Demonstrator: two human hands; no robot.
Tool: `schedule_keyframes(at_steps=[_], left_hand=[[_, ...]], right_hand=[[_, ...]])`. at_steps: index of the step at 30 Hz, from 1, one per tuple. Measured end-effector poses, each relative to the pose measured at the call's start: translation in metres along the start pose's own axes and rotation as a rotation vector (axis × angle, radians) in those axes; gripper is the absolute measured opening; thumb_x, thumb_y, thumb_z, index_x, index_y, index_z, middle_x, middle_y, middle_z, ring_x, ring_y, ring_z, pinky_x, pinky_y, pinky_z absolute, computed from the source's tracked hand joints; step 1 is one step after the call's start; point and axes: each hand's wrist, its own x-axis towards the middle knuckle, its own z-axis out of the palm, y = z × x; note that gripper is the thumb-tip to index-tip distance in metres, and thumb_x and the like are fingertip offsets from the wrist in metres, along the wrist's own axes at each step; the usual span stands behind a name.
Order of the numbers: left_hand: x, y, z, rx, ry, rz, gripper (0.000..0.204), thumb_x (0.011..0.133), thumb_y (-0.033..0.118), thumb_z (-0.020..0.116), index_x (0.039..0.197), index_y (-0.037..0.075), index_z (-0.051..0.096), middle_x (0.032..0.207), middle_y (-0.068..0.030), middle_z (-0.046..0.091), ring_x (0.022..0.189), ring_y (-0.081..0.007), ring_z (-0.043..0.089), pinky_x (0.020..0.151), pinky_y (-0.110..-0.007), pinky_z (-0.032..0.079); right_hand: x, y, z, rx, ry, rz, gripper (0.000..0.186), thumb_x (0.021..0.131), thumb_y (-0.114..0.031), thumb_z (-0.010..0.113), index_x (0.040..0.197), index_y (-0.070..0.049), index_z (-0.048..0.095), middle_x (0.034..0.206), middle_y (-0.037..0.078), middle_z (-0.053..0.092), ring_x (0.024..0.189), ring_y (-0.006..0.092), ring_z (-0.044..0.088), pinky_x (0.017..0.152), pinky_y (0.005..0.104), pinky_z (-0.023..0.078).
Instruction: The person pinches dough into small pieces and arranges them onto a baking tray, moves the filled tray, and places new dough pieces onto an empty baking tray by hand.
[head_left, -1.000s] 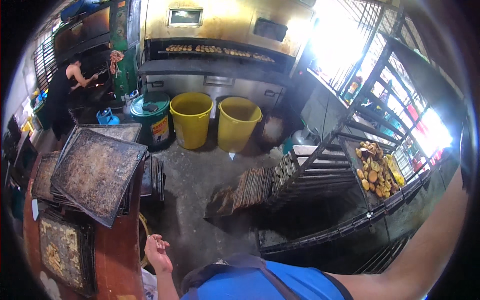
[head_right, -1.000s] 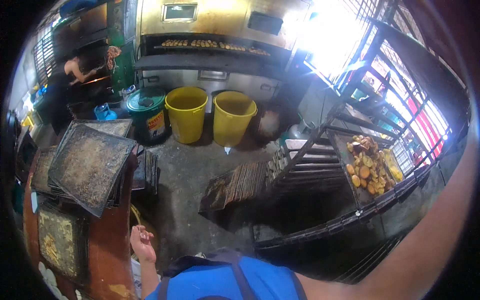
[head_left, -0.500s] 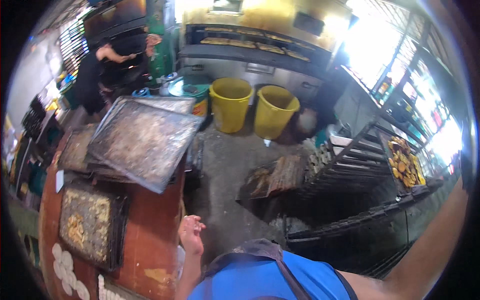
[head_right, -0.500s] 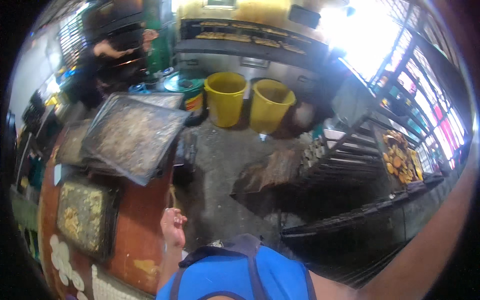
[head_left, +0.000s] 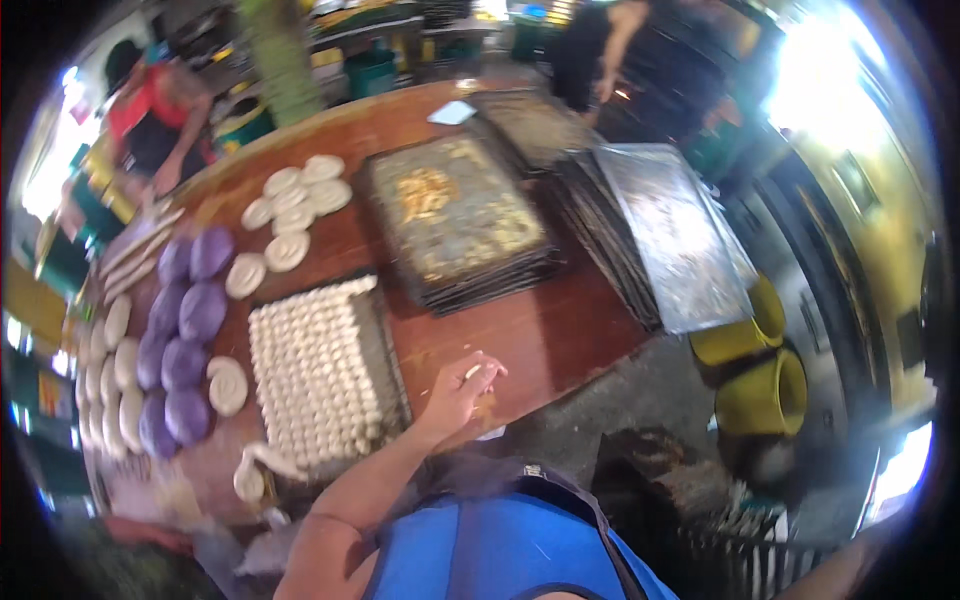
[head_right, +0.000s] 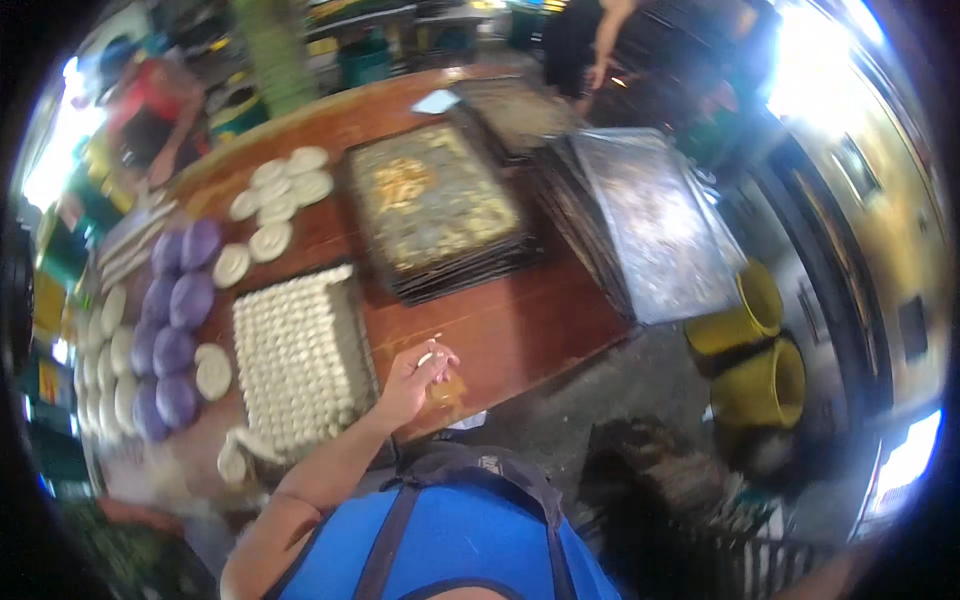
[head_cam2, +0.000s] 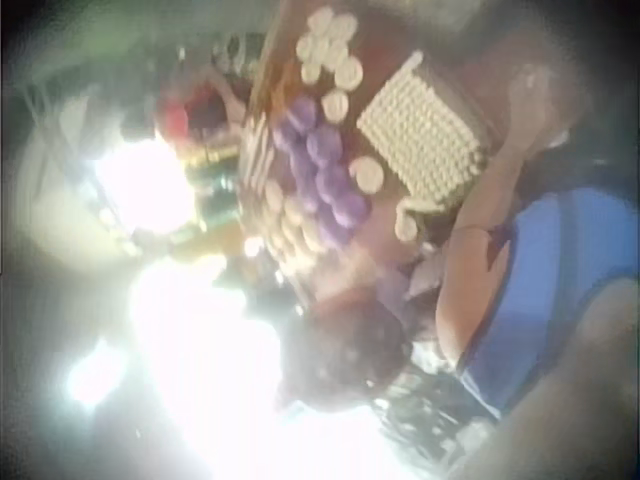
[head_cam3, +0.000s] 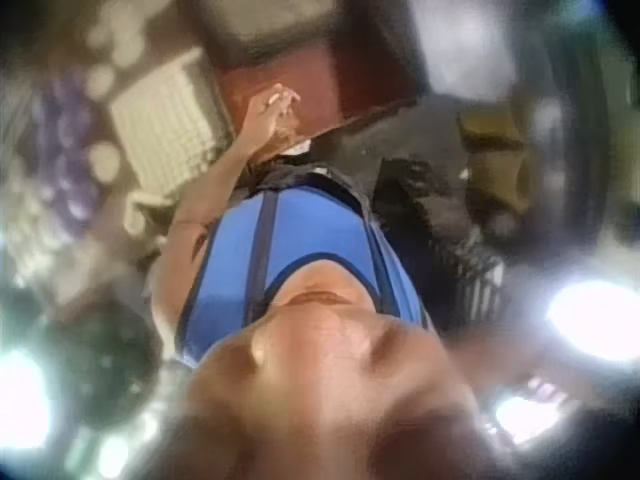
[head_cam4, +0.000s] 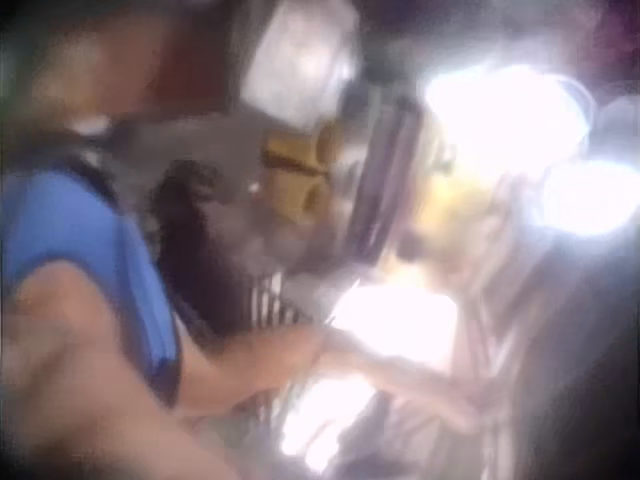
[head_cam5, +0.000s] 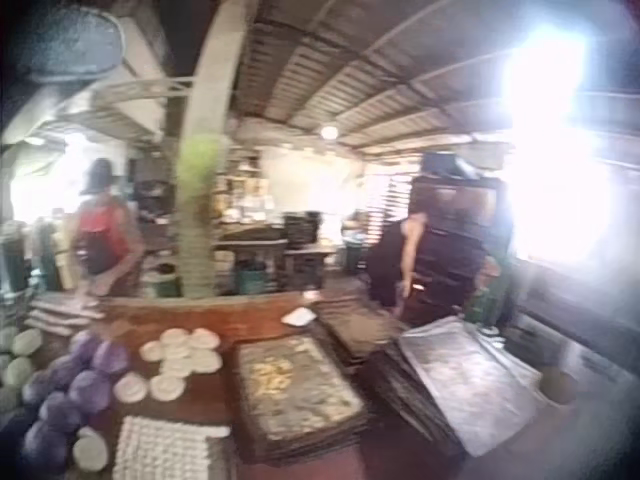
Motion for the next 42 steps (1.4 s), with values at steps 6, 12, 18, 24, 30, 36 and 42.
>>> schedule_keyframes(at_steps=[6, 12, 18, 24, 30, 36, 42], left_hand=[[-0.083, -0.001, -0.033, -0.017, 0.420, 0.063, 0.022, 0.097, 0.019, 0.050, 0.095, 0.001, 0.063, 0.083, -0.0010, 0.061, 0.071, -0.0069, 0.050, 0.065, -0.023, 0.040], [-0.186, -0.022, -0.017, -0.192, 0.613, 0.084, 0.024, 0.097, 0.020, 0.051, 0.094, 0.000, 0.062, 0.076, 0.0002, 0.057, 0.064, -0.0053, 0.044, 0.064, -0.024, 0.042], [-0.273, -0.013, -0.014, -0.181, 0.871, 0.096, 0.027, 0.097, 0.023, 0.052, 0.093, -0.001, 0.064, 0.068, 0.0036, 0.048, 0.064, -0.0048, 0.043, 0.063, -0.023, 0.041], [-0.348, -0.022, -0.059, -0.222, 1.125, 0.158, 0.025, 0.097, 0.022, 0.051, 0.093, 0.000, 0.062, 0.067, 0.0038, 0.047, 0.063, -0.0048, 0.043, 0.063, -0.024, 0.042], [-0.430, -0.009, -0.130, -0.100, 1.234, 0.101, 0.026, 0.097, 0.022, 0.049, 0.092, 0.000, 0.062, 0.067, 0.0031, 0.049, 0.061, -0.0046, 0.042, 0.062, -0.023, 0.042], [-0.489, 0.023, -0.176, -0.017, 1.415, 0.006, 0.028, 0.097, 0.024, 0.049, 0.093, 0.000, 0.063, 0.069, 0.0017, 0.051, 0.064, -0.0064, 0.046, 0.063, -0.025, 0.043], [-0.495, 0.016, -0.204, 0.064, 1.547, 0.004, 0.031, 0.096, 0.027, 0.050, 0.095, -0.001, 0.062, 0.072, -0.0006, 0.054, 0.067, -0.0076, 0.048, 0.065, -0.025, 0.044]], right_hand=[[-0.004, 0.044, 0.126, 0.816, -0.255, 0.122, 0.047, 0.080, -0.018, 0.055, 0.122, 0.000, 0.050, 0.129, 0.018, 0.049, 0.118, 0.0300, 0.049, 0.095, 0.0480, 0.040], [-0.021, 0.039, 0.231, 1.499, -0.573, 0.292, 0.050, 0.080, -0.018, 0.054, 0.125, 0.001, 0.049, 0.133, 0.018, 0.048, 0.121, 0.0300, 0.048, 0.098, 0.0486, 0.039], [-0.120, -0.003, 0.335, 2.007, -0.911, 0.513, 0.053, 0.080, -0.018, 0.054, 0.128, 0.002, 0.048, 0.137, 0.018, 0.047, 0.124, 0.0300, 0.046, 0.100, 0.0493, 0.038], [-0.343, -0.142, 0.383, 1.963, -1.158, 0.997, 0.055, 0.074, -0.013, 0.059, 0.126, 0.004, 0.051, 0.131, 0.017, 0.054, 0.119, 0.0285, 0.053, 0.101, 0.0438, 0.044], [-0.502, -0.272, 0.390, 1.775, -1.457, 1.351, 0.062, 0.069, -0.012, 0.054, 0.128, 0.004, 0.050, 0.126, 0.016, 0.058, 0.116, 0.0276, 0.056, 0.100, 0.0431, 0.045], [-0.597, -0.368, 0.399, 1.512, -1.699, 1.448, 0.064, 0.070, -0.012, 0.049, 0.132, 0.005, 0.045, 0.129, 0.016, 0.055, 0.120, 0.0320, 0.051, 0.103, 0.0468, 0.041], [-0.654, -0.421, 0.421, 1.551, -2.049, 1.630, 0.055, 0.074, -0.011, 0.052, 0.127, 0.001, 0.048, 0.122, 0.013, 0.058, 0.117, 0.0296, 0.053, 0.099, 0.0483, 0.043]])
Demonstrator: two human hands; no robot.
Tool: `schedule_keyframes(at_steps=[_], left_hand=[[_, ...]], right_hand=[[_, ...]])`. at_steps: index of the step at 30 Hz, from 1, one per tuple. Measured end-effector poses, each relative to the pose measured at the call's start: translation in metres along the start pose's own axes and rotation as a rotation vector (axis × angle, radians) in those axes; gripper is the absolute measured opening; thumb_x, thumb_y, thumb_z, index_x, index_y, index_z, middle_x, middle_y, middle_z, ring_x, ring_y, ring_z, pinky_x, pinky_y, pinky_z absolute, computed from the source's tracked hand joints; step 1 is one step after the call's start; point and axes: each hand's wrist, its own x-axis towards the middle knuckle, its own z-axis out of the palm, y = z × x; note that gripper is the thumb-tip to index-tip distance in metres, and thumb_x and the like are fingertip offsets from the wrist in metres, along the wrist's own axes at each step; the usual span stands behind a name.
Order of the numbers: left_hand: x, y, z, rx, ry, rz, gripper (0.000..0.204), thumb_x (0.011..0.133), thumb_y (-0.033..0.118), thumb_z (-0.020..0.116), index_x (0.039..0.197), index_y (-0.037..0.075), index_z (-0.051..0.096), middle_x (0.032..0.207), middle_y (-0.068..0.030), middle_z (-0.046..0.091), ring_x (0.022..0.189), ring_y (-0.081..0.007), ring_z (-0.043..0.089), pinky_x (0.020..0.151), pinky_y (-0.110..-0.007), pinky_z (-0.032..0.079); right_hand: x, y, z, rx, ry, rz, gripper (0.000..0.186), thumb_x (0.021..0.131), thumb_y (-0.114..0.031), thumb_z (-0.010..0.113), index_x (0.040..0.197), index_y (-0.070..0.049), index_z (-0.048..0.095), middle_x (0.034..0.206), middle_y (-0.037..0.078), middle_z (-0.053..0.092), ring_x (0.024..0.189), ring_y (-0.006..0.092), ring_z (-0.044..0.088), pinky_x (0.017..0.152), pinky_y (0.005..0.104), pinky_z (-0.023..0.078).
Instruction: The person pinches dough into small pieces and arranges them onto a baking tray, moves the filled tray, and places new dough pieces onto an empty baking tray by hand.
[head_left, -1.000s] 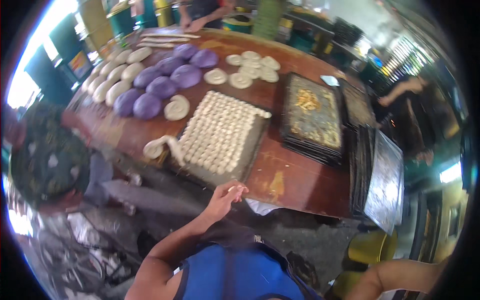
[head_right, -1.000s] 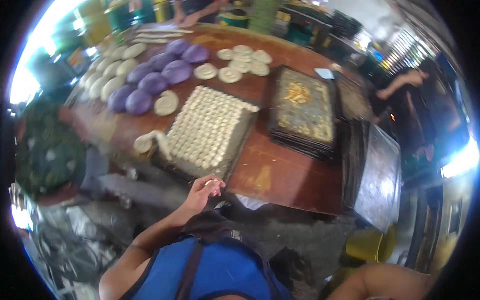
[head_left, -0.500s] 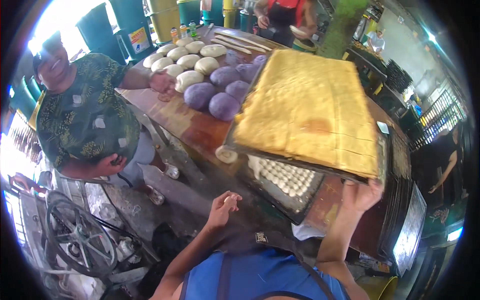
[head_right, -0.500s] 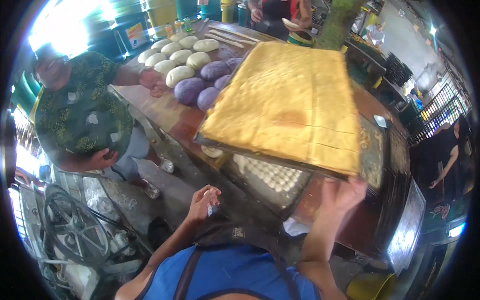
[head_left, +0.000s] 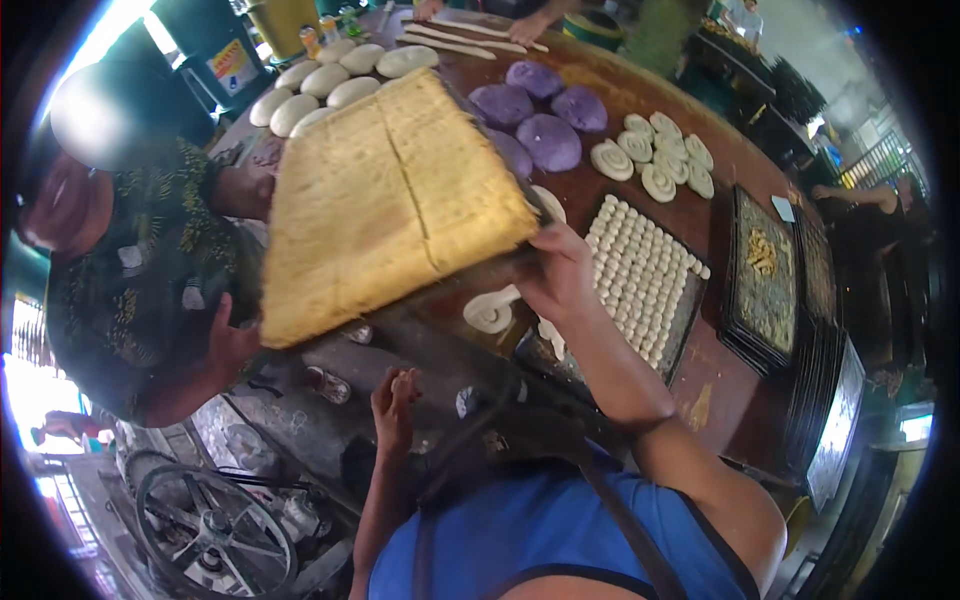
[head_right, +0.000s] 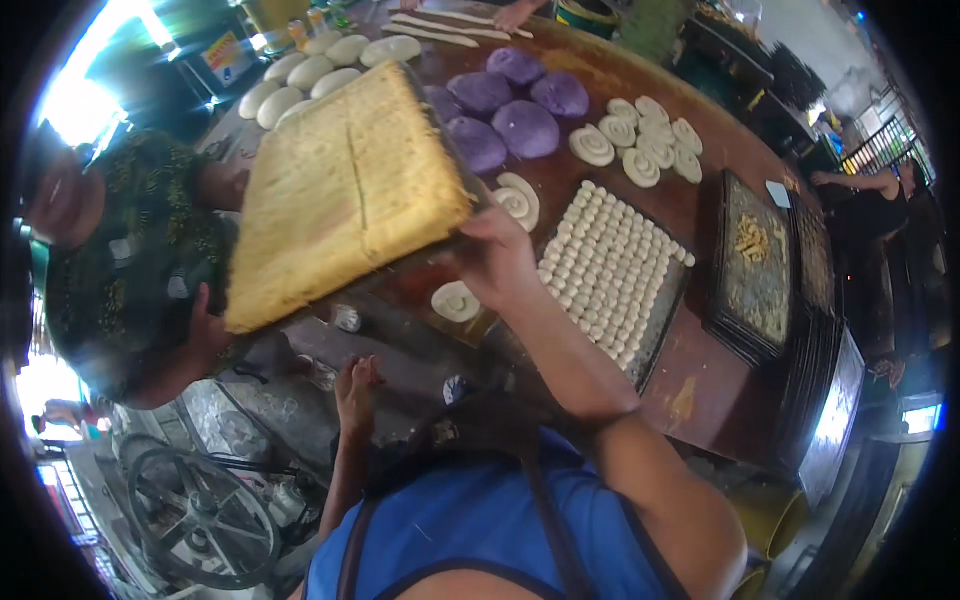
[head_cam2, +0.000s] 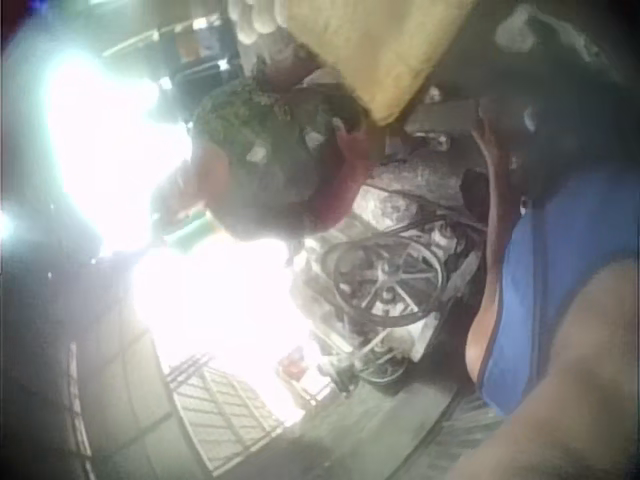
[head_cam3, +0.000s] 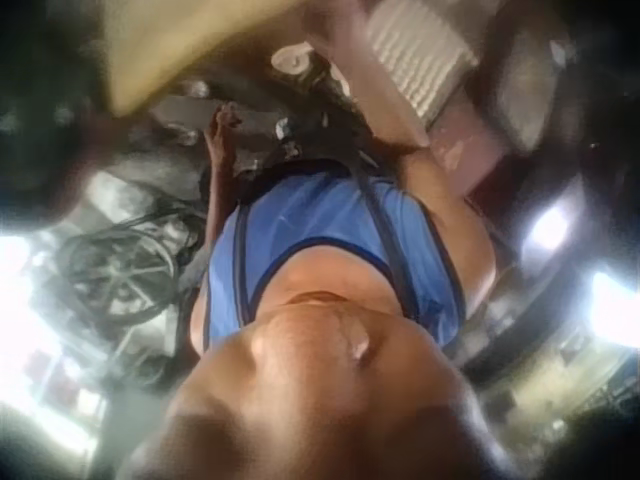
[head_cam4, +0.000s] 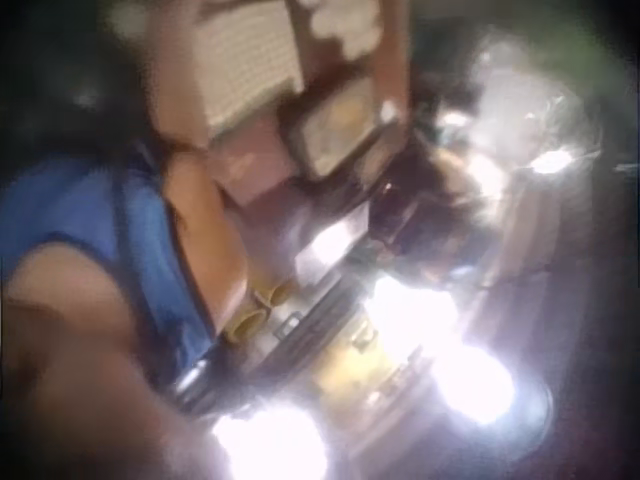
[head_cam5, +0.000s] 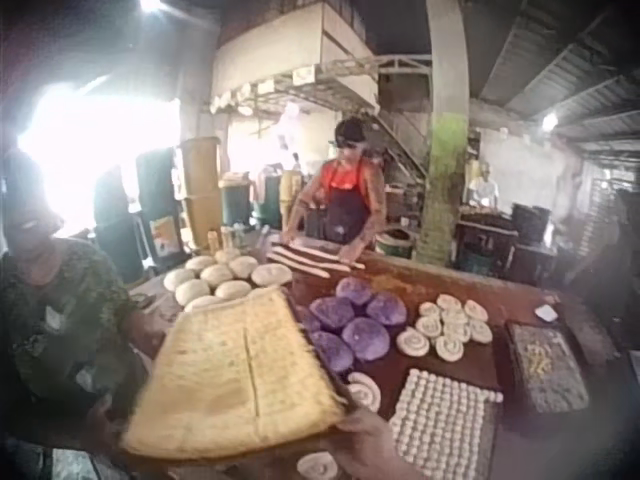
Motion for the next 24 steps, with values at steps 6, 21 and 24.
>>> schedule_keyframes(at_steps=[6, 21, 24], left_hand=[[0.019, -0.006, 0.029, 0.037, -0.107, -0.049, 0.035, 0.097, 0.030, 0.048, 0.094, -0.003, 0.060, 0.073, -0.0015, 0.054, 0.065, -0.0095, 0.048, 0.066, -0.026, 0.043], [0.152, -0.009, 0.105, 0.654, -0.556, 0.497, 0.030, 0.084, 0.024, 0.065, 0.095, -0.001, 0.055, 0.081, -0.0132, 0.060, 0.075, -0.0256, 0.059, 0.070, -0.036, 0.047], [0.165, -0.024, 0.125, 0.890, -0.694, 0.733, 0.042, 0.072, 0.028, 0.073, 0.098, -0.001, 0.055, 0.089, -0.0197, 0.062, 0.077, -0.0395, 0.060, 0.071, -0.047, 0.048]], right_hand=[[0.049, -0.008, -0.032, -0.016, 0.001, 0.142, 0.045, 0.084, -0.012, 0.052, 0.127, 0.001, 0.048, 0.120, 0.014, 0.057, 0.105, 0.0238, 0.061, 0.089, 0.0348, 0.055], [-0.010, 0.042, -0.112, -2.257, 0.118, 0.285, 0.034, 0.082, -0.021, 0.058, 0.110, -0.002, 0.061, 0.104, 0.016, 0.062, 0.097, 0.0305, 0.060, 0.080, 0.0446, 0.048], [-0.033, 0.061, -0.146, -2.496, 0.303, 0.278, 0.032, 0.081, -0.022, 0.058, 0.107, -0.004, 0.061, 0.098, 0.016, 0.063, 0.095, 0.0285, 0.058, 0.084, 0.0435, 0.044]])
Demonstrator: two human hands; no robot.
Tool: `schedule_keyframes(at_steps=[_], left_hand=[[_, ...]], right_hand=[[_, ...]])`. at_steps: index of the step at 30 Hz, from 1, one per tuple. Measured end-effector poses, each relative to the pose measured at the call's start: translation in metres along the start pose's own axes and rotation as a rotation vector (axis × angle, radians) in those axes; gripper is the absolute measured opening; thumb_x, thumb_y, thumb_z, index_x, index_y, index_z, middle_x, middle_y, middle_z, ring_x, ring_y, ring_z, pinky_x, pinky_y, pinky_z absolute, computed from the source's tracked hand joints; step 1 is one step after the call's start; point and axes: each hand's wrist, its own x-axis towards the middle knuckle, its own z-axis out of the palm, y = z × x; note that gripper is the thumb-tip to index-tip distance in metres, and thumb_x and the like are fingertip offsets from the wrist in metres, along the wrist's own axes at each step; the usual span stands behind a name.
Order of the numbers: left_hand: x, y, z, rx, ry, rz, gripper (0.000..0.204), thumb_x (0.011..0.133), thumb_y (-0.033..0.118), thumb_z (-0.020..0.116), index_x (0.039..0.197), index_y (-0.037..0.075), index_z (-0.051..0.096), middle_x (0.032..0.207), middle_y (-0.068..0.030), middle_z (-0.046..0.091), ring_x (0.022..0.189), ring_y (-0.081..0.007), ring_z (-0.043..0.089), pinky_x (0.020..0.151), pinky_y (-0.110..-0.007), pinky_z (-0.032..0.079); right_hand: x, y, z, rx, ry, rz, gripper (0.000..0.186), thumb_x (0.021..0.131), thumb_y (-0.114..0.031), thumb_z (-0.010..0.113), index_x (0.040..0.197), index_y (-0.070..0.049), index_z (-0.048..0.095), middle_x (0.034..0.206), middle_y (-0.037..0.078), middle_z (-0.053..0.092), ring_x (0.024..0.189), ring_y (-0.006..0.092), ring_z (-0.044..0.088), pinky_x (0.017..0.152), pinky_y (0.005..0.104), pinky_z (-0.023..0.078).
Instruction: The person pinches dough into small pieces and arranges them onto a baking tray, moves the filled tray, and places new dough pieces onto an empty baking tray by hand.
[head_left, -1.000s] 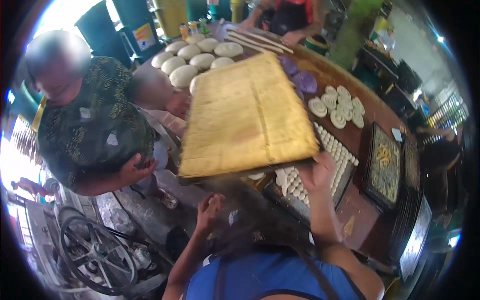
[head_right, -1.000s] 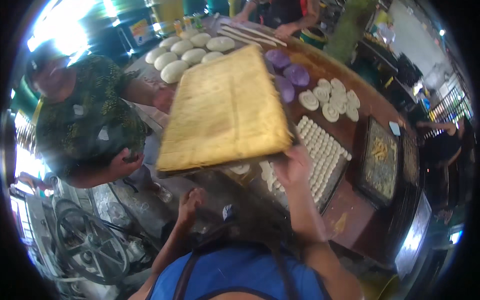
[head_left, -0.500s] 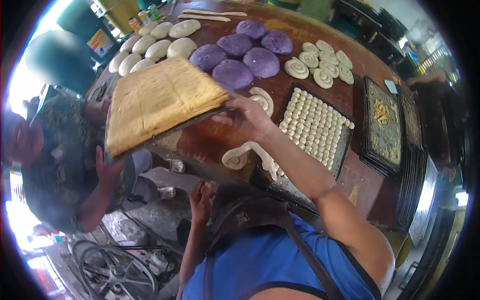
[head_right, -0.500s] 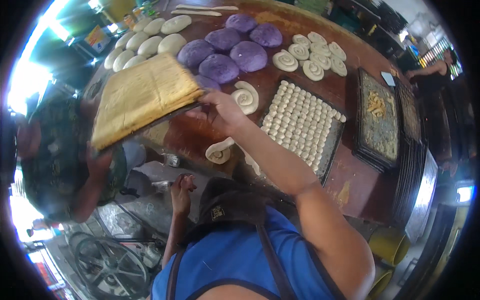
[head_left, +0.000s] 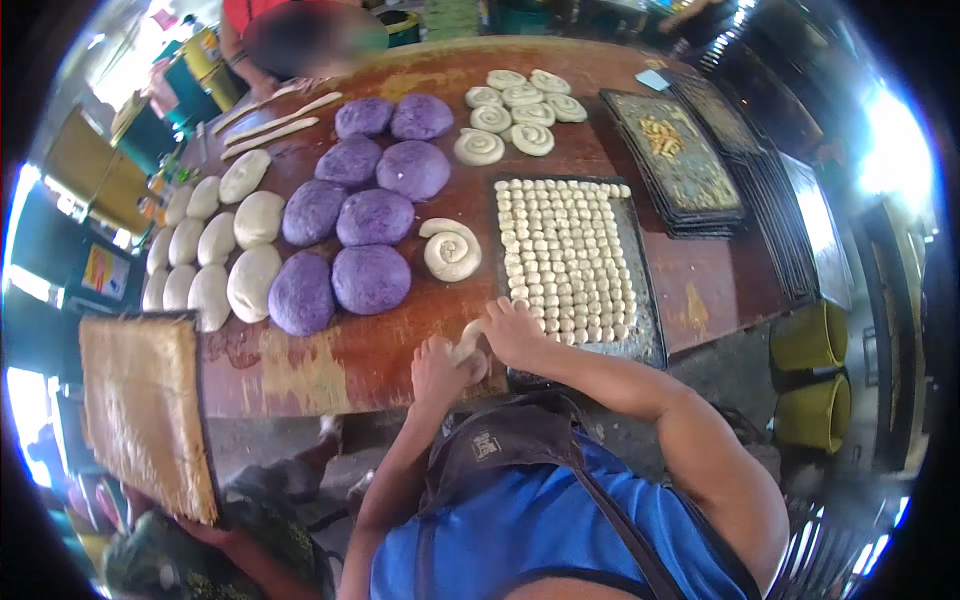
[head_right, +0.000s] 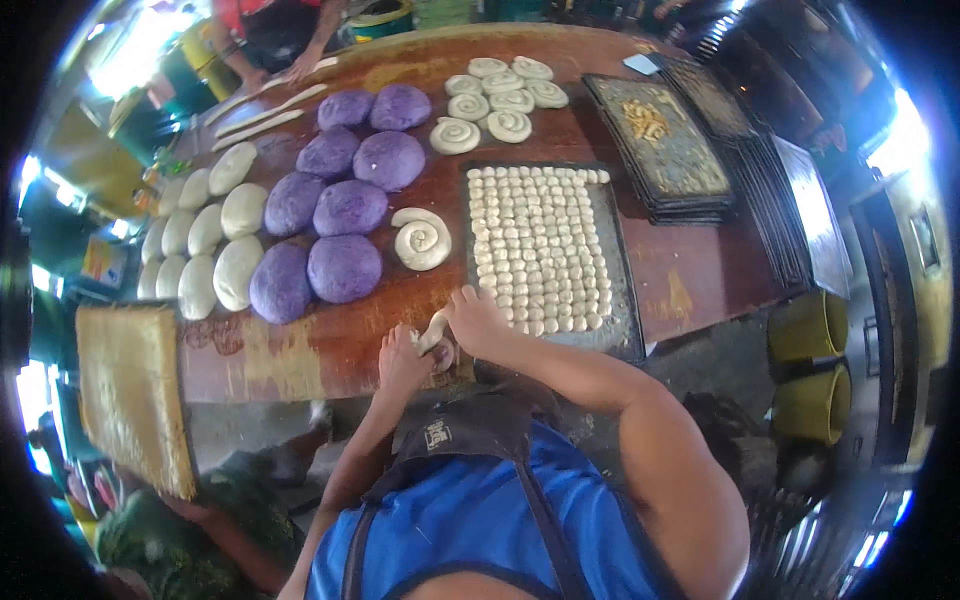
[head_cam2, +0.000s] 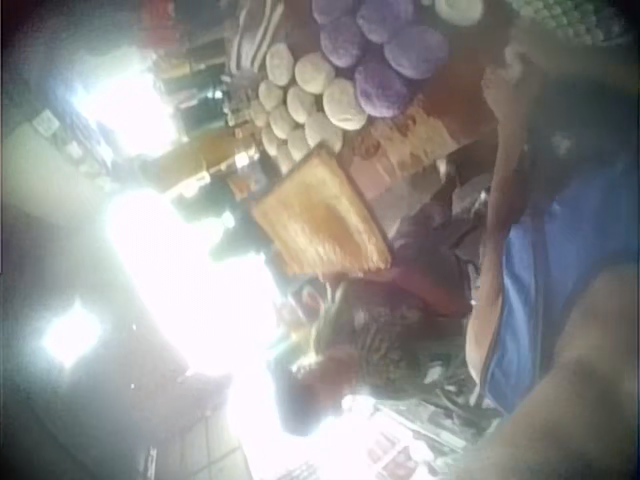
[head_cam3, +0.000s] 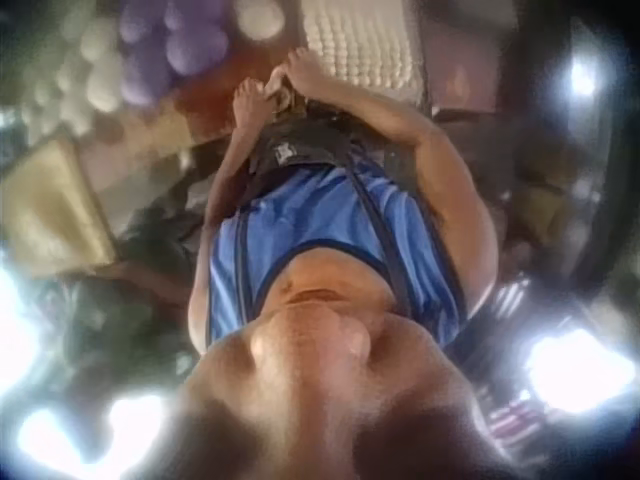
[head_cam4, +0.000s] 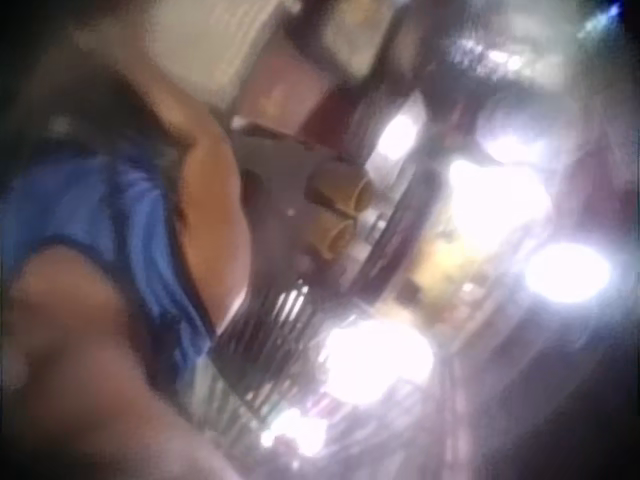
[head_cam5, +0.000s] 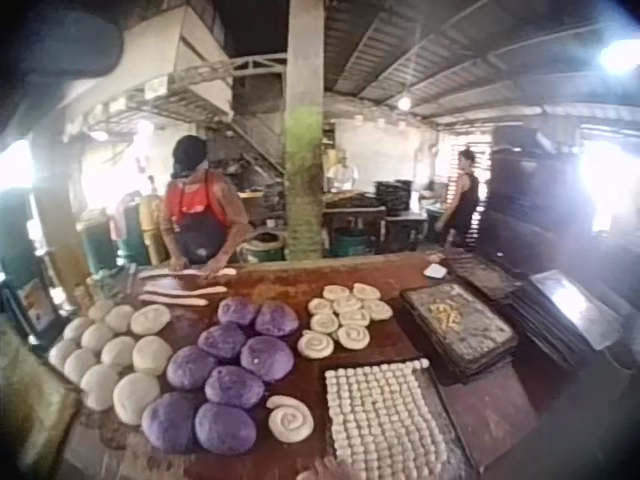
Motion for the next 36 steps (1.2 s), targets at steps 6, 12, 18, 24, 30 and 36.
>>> schedule_keyframes(at_steps=[6, 12, 18, 24, 30, 36], left_hand=[[0.031, -0.012, -0.026, -0.812, -0.170, -0.389, 0.026, 0.080, 0.016, 0.070, 0.095, 0.005, 0.052, 0.083, -0.0042, 0.057, 0.075, -0.0154, 0.059, 0.065, -0.029, 0.047], [0.082, 0.025, -0.141, -1.078, -0.067, -0.177, 0.017, 0.086, 0.007, 0.066, 0.094, 0.008, 0.050, 0.077, 0.0019, 0.053, 0.069, -0.0053, 0.050, 0.060, -0.022, 0.043], [0.074, 0.000, -0.137, -0.334, -0.106, -0.212, 0.017, 0.085, 0.010, 0.068, 0.089, 0.002, 0.054, 0.075, -0.0038, 0.055, 0.069, -0.0088, 0.049, 0.063, -0.029, 0.045], [0.046, 0.003, -0.030, -0.381, 0.156, -0.326, 0.014, 0.093, 0.011, 0.056, 0.101, 0.001, 0.063, 0.086, -0.0101, 0.064, 0.080, -0.0176, 0.059, 0.076, -0.032, 0.049], [0.056, 0.060, 0.011, -0.242, 0.083, -0.057, 0.019, 0.089, 0.008, 0.061, 0.107, 0.003, 0.063, 0.089, -0.0060, 0.059, 0.088, -0.0130, 0.055, 0.073, -0.028, 0.047], [0.070, 0.042, 0.002, -0.848, -0.042, -0.476, 0.024, 0.081, 0.004, 0.072, 0.100, 0.003, 0.057, 0.085, 0.0001, 0.057, 0.075, -0.0066, 0.052, 0.068, -0.022, 0.044]], right_hand=[[-0.007, 0.016, -0.019, 0.650, 0.161, 0.173, 0.025, 0.086, -0.018, 0.055, 0.106, -0.003, 0.058, 0.094, 0.015, 0.059, 0.081, 0.0257, 0.059, 0.075, 0.0413, 0.048], [-0.017, 0.040, -0.075, 2.222, -0.208, 0.320, 0.038, 0.090, -0.015, 0.055, 0.125, -0.002, 0.045, 0.099, 0.012, 0.060, 0.075, 0.0178, 0.061, 0.062, 0.0356, 0.053], [-0.055, 0.109, -0.120, 1.096, -0.772, 0.265, 0.039, 0.089, -0.028, 0.059, 0.120, -0.004, 0.056, 0.104, 0.016, 0.063, 0.095, 0.0186, 0.061, 0.079, 0.0343, 0.049], [-0.081, 0.162, -0.055, 0.858, -0.391, -0.231, 0.027, 0.092, -0.029, 0.051, 0.099, -0.005, 0.060, 0.087, 0.013, 0.062, 0.090, 0.0268, 0.060, 0.079, 0.0394, 0.047], [-0.082, 0.133, -0.057, 0.714, -0.246, -0.049, 0.049, 0.082, -0.038, 0.064, 0.119, -0.006, 0.056, 0.108, 0.014, 0.056, 0.101, 0.0330, 0.057, 0.084, 0.0431, 0.048], [-0.090, 0.081, -0.002, 0.389, -0.110, 0.013, 0.052, 0.083, -0.033, 0.062, 0.126, -0.007, 0.048, 0.110, 0.015, 0.054, 0.100, 0.0335, 0.057, 0.079, 0.0464, 0.049]])
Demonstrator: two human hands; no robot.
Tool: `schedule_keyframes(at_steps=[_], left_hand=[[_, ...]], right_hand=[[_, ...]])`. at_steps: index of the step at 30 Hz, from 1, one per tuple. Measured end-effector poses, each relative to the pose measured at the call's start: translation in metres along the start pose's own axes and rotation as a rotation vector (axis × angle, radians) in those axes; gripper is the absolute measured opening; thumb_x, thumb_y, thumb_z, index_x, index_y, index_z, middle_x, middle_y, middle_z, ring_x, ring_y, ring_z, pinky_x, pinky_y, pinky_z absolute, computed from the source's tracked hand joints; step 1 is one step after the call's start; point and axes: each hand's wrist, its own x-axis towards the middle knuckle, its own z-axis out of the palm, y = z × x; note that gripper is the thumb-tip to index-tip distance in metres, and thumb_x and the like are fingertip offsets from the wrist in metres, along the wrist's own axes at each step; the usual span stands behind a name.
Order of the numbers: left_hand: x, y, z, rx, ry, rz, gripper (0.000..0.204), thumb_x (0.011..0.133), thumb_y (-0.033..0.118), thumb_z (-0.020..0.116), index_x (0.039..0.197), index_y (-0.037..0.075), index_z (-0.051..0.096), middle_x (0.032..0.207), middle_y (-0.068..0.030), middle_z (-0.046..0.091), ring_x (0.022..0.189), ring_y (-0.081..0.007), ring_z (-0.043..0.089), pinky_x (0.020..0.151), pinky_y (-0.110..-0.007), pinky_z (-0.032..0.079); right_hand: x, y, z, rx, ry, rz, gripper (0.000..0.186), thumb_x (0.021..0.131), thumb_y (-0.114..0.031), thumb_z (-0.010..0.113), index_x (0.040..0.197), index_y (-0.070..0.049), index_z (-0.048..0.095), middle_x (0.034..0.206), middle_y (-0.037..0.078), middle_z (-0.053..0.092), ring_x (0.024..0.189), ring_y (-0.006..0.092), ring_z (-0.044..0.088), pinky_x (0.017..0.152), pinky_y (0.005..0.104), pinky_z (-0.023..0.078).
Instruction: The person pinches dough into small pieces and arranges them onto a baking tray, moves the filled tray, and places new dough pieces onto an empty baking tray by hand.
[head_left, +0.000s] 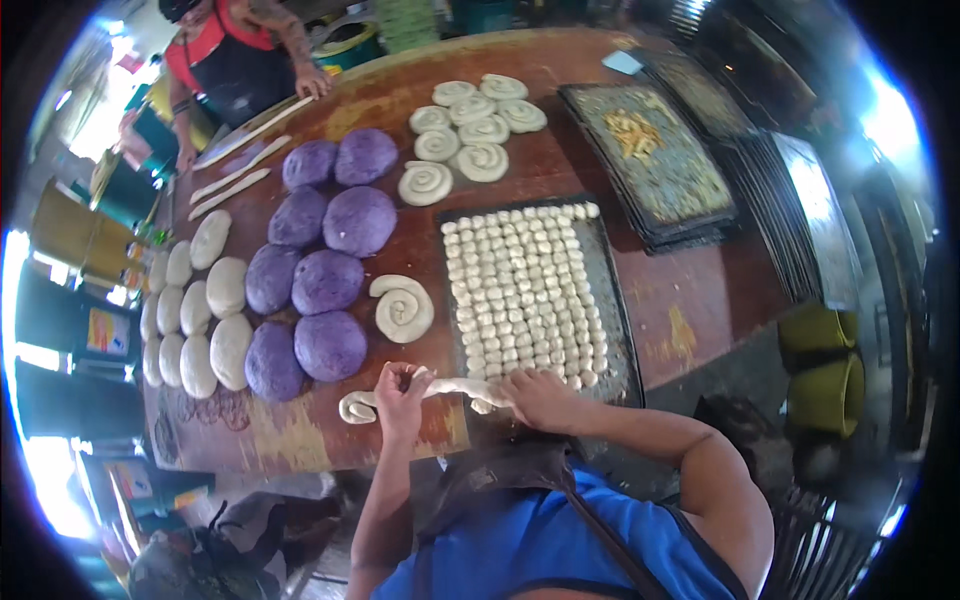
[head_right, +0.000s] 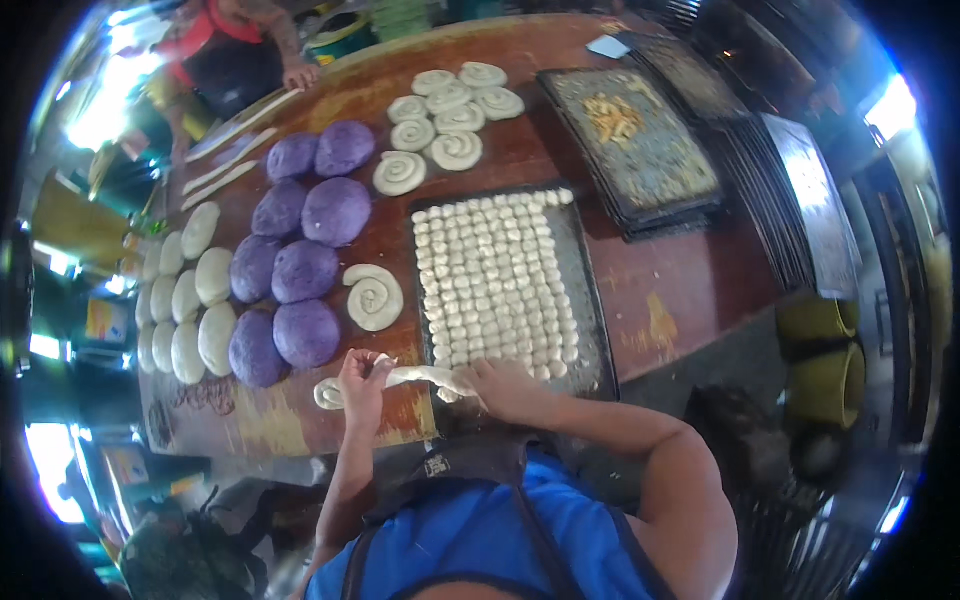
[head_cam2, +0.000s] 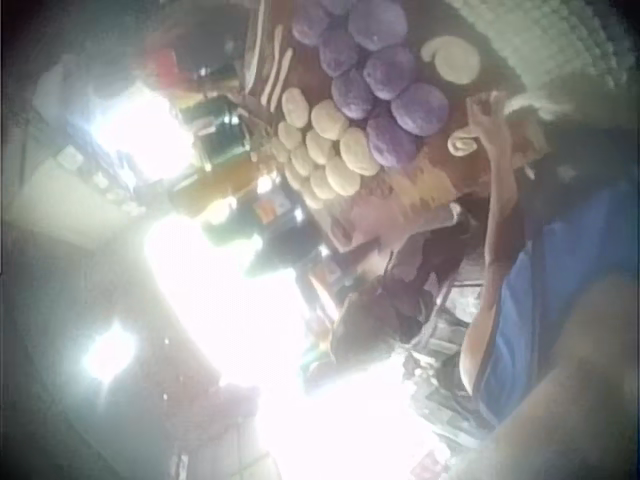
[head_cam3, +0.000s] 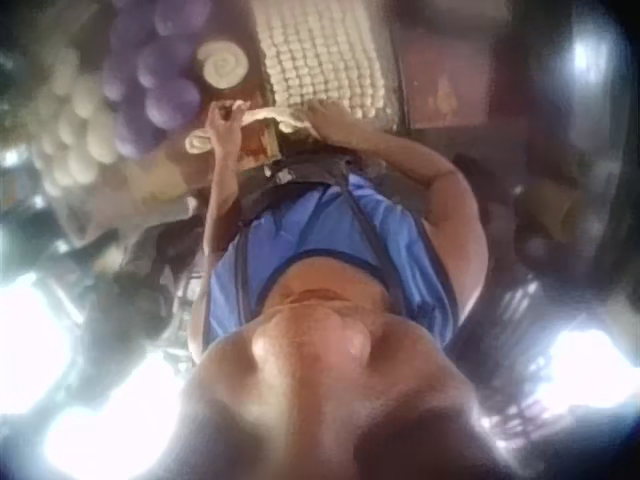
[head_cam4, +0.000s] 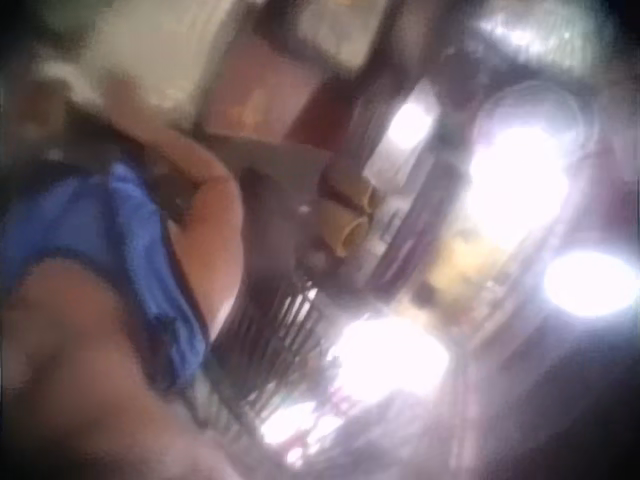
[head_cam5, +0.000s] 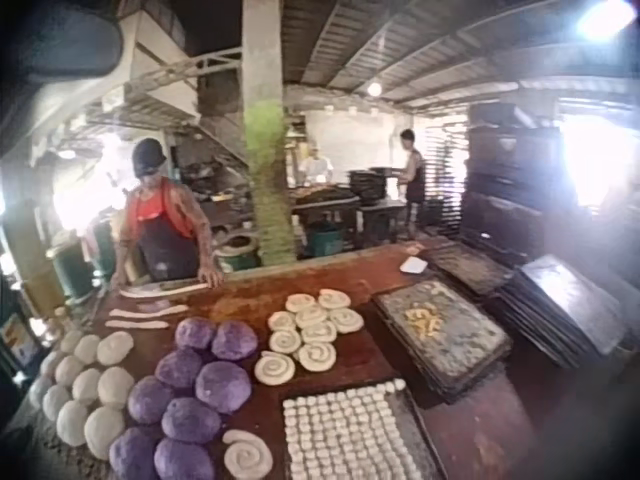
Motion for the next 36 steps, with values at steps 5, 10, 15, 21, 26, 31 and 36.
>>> schedule_keyframes(at_steps=[5, 10, 15, 21, 26, 31, 36], left_hand=[[-0.004, -0.004, -0.027, -0.234, -0.261, 0.007, 0.023, 0.082, 0.000, 0.068, 0.102, 0.003, 0.058, 0.085, 0.0007, 0.059, 0.075, -0.0063, 0.056, 0.069, -0.021, 0.047], [-0.046, 0.011, -0.037, -0.135, -0.613, 0.205, 0.026, 0.085, 0.000, 0.066, 0.109, 0.004, 0.057, 0.098, -0.0041, 0.060, 0.087, -0.0089, 0.059, 0.070, -0.022, 0.049], [-0.058, 0.049, -0.049, 0.439, -0.416, 0.924, 0.041, 0.078, 0.015, 0.075, 0.112, 0.002, 0.057, 0.101, -0.0115, 0.059, 0.104, -0.0304, 0.055, 0.090, -0.040, 0.043], [-0.045, 0.015, -0.073, -0.008, -0.958, 0.443, 0.025, 0.091, 0.012, 0.061, 0.113, 0.002, 0.060, 0.095, -0.0055, 0.062, 0.090, -0.0170, 0.058, 0.074, -0.031, 0.047], [-0.041, 0.013, -0.045, -0.159, -0.912, 0.023, 0.035, 0.099, 0.026, 0.048, 0.126, 0.003, 0.050, 0.084, -0.0031, 0.061, 0.074, -0.0136, 0.058, 0.070, -0.028, 0.047], [-0.051, 0.040, -0.002, -0.418, -0.703, -0.224, 0.030, 0.098, 0.019, 0.046, 0.122, 0.002, 0.048, 0.106, -0.0066, 0.059, 0.091, -0.0141, 0.056, 0.071, -0.027, 0.046], [-0.046, 0.031, 0.038, 0.053, -0.847, 0.210, 0.016, 0.091, 0.000, 0.047, 0.106, 0.004, 0.049, 0.081, -0.0021, 0.055, 0.063, -0.0114, 0.054, 0.056, -0.026, 0.043]], right_hand=[[-0.007, -0.029, -0.021, 0.339, 0.268, 0.238, 0.033, 0.081, -0.010, 0.061, 0.113, -0.004, 0.058, 0.093, 0.015, 0.059, 0.087, 0.0306, 0.060, 0.074, 0.0404, 0.049], [-0.007, -0.114, -0.022, 0.366, 0.683, 0.144, 0.025, 0.082, -0.003, 0.062, 0.106, -0.002, 0.064, 0.094, 0.015, 0.064, 0.083, 0.0335, 0.063, 0.074, 0.0389, 0.050], [-0.005, -0.190, -0.037, 0.597, 0.708, 0.263, 0.023, 0.086, -0.011, 0.064, 0.107, -0.003, 0.065, 0.102, 0.016, 0.066, 0.092, 0.0321, 0.064, 0.076, 0.0369, 0.051], [-0.007, -0.202, -0.048, 0.392, 0.755, -0.003, 0.019, 0.083, -0.008, 0.067, 0.102, -0.006, 0.068, 0.101, 0.013, 0.066, 0.091, 0.0275, 0.065, 0.074, 0.0358, 0.051], [0.006, -0.189, -0.064, 0.645, 0.815, 0.390, 0.026, 0.084, -0.006, 0.063, 0.109, -0.006, 0.067, 0.112, 0.016, 0.064, 0.101, 0.0262, 0.064, 0.082, 0.0319, 0.052], [0.008, -0.158, -0.044, 0.391, 0.827, 0.267, 0.026, 0.084, -0.012, 0.061, 0.110, -0.005, 0.061, 0.107, 0.015, 0.064, 0.087, 0.0352, 0.065, 0.075, 0.0402, 0.052], [-0.001, -0.109, -0.064, 0.242, 0.835, 0.236, 0.019, 0.084, -0.023, 0.064, 0.083, -0.005, 0.058, 0.077, 0.012, 0.059, 0.068, 0.0312, 0.061, 0.060, 0.0380, 0.048]])
